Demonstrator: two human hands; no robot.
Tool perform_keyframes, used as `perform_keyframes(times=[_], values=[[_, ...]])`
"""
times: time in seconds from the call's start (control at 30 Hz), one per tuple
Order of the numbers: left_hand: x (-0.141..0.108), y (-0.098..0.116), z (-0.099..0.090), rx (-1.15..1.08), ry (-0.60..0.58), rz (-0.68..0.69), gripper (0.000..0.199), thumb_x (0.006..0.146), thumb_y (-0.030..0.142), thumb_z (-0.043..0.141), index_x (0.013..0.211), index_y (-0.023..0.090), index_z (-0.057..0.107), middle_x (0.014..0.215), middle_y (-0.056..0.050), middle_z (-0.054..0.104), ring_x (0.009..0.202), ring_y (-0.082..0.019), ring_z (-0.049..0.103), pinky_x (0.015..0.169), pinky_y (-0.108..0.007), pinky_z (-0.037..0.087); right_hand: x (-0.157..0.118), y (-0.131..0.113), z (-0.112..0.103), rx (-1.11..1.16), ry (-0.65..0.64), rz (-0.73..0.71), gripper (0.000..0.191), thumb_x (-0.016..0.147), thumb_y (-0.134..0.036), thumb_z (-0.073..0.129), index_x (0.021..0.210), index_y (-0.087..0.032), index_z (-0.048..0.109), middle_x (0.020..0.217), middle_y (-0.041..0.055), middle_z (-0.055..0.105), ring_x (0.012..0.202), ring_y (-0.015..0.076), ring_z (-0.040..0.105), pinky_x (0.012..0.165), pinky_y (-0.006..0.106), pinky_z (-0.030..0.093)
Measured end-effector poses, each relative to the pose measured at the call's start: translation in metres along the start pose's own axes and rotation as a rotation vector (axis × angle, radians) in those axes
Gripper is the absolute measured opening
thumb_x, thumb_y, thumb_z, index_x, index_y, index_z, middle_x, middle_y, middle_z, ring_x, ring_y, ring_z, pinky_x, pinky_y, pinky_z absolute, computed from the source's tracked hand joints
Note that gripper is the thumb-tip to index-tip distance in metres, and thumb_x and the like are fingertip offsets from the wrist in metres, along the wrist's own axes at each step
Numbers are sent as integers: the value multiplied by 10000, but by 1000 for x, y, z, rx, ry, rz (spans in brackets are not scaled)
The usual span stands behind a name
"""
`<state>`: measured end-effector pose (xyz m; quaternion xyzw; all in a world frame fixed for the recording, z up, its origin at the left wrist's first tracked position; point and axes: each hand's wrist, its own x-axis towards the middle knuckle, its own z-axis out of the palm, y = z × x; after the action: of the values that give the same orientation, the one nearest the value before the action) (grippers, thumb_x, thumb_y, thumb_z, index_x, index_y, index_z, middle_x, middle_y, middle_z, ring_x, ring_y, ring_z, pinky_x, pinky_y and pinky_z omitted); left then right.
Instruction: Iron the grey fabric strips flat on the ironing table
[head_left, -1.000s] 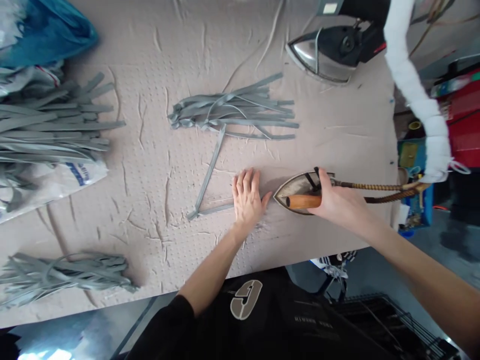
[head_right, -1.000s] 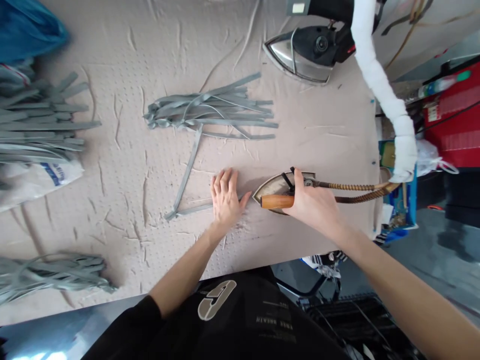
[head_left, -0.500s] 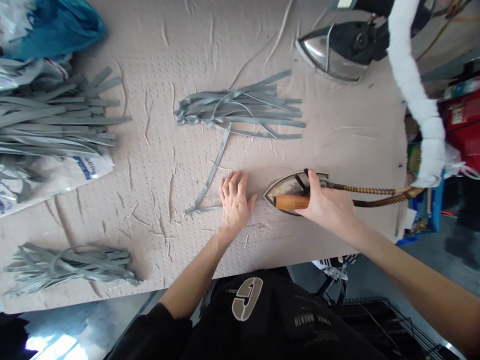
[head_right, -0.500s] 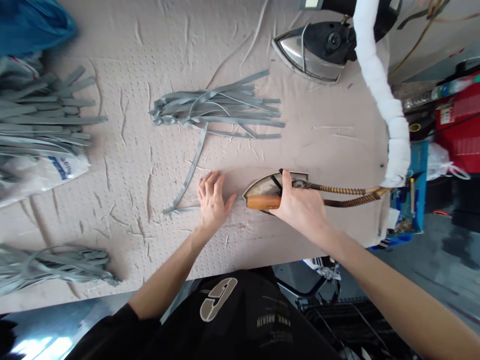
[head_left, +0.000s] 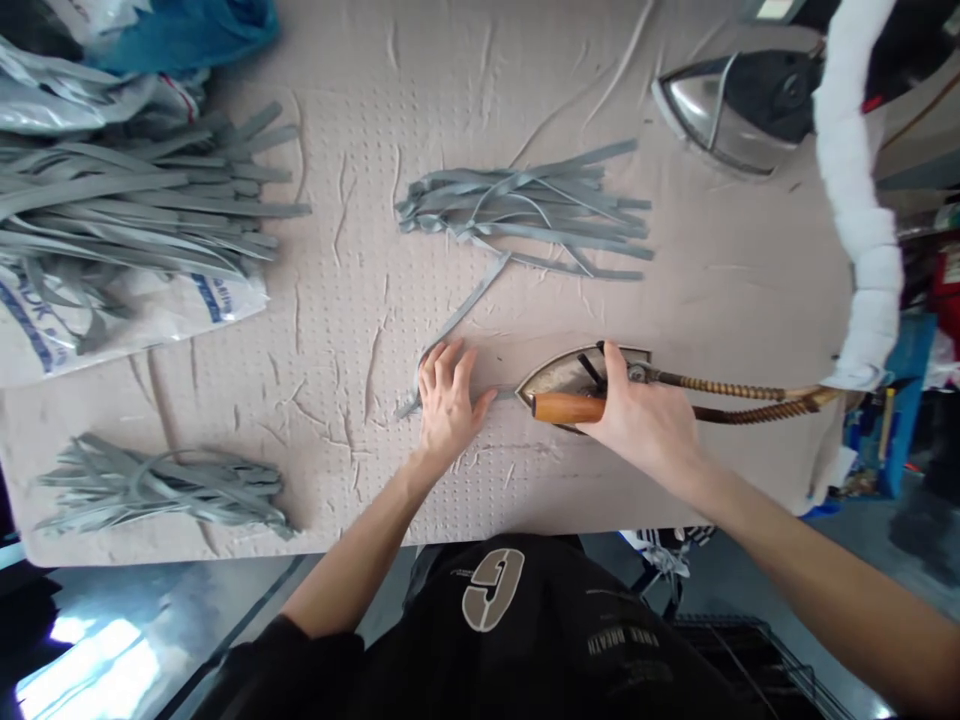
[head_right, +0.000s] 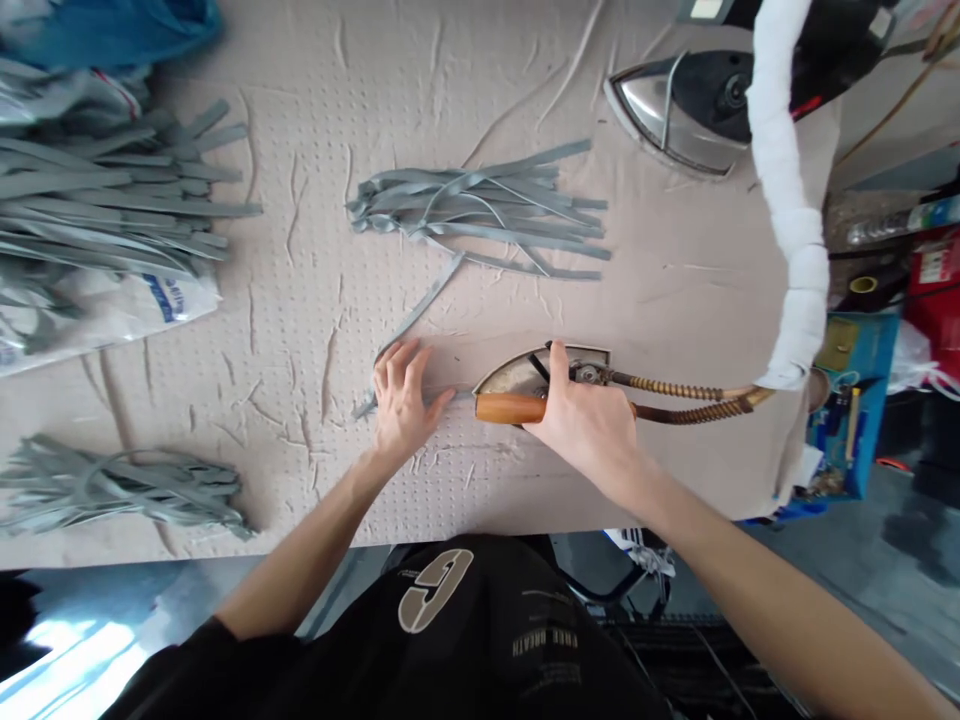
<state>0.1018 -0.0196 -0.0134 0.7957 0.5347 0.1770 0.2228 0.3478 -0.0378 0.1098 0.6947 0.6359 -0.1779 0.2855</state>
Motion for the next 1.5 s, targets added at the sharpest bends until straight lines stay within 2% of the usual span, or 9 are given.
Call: perform_keyframes(times=[0.13,0.4,0.57,0.77,0.87,0.97,1.17,1.3,1.5], values=[[-7,-12,-10,0,20,15,629,927,322,654,1491,189,410,1500,-201,448,1473,-381,344,1202,-621,326,1,-10,-2,-18,3,20,1098,846,-737,578,1606,-19,244,700,113,724,655,311,714,560,338,421],[-17,-35,-28,-9,2,-65,591,932,300,627,1486,217,437,1508,-182,469,1496,-358,337,1252,-623,238,5,-65,-16,-22,57,-124,1059,864,-682,590,1585,17,254,693,129,723,646,304,712,542,329,413],[-27,-50,-38,-27,20,-110,541,948,297,591,1466,206,465,1488,-183,485,1465,-345,381,1240,-618,266,5,-71,-19,-50,39,-83,1055,855,-667,614,1595,-9,251,712,137,734,654,312,718,550,336,434],[-35,-59,-37,-60,87,-106,481,967,291,563,1430,188,485,1460,-188,485,1444,-333,389,1229,-586,292,8,-89,-23,-93,59,-100,1046,866,-655,593,1588,26,261,723,157,736,649,307,713,559,335,436],[-44,-61,-36,-47,132,-150,452,950,298,592,1383,198,509,1437,-188,487,1399,-337,416,1171,-581,353,8,-104,-27,-80,103,-145,1048,877,-677,558,1581,42,265,710,157,727,638,299,705,558,326,423],[-55,-59,-36,-6,155,-234,365,929,341,634,1256,188,578,1287,-176,560,1270,-336,482,1088,-562,411,8,-113,-29,-73,127,-172,1066,888,-682,540,1593,51,223,731,163,727,655,293,703,553,319,409],[-62,-46,-38,66,152,-340,150,968,332,588,998,212,674,1149,-133,627,1134,-319,499,1017,-537,405,6,-114,-30,-81,107,-154,1086,893,-631,563,1603,79,148,763,175,737,674,295,704,575,332,431],[-57,-43,-44,-18,157,-385,165,966,320,587,890,229,701,1095,-107,654,1069,-303,503,954,-511,410,7,-113,-32,-112,64,-123,1093,884,-608,586,1602,84,138,815,205,748,725,313,719,616,352,458],[-53,-46,-49,-51,135,-388,197,941,257,566,797,234,699,1053,-86,685,1029,-294,517,933,-512,394,9,-113,-32,-158,17,-75,1095,873,-590,609,1611,59,125,812,191,753,746,330,731,642,371,475]])
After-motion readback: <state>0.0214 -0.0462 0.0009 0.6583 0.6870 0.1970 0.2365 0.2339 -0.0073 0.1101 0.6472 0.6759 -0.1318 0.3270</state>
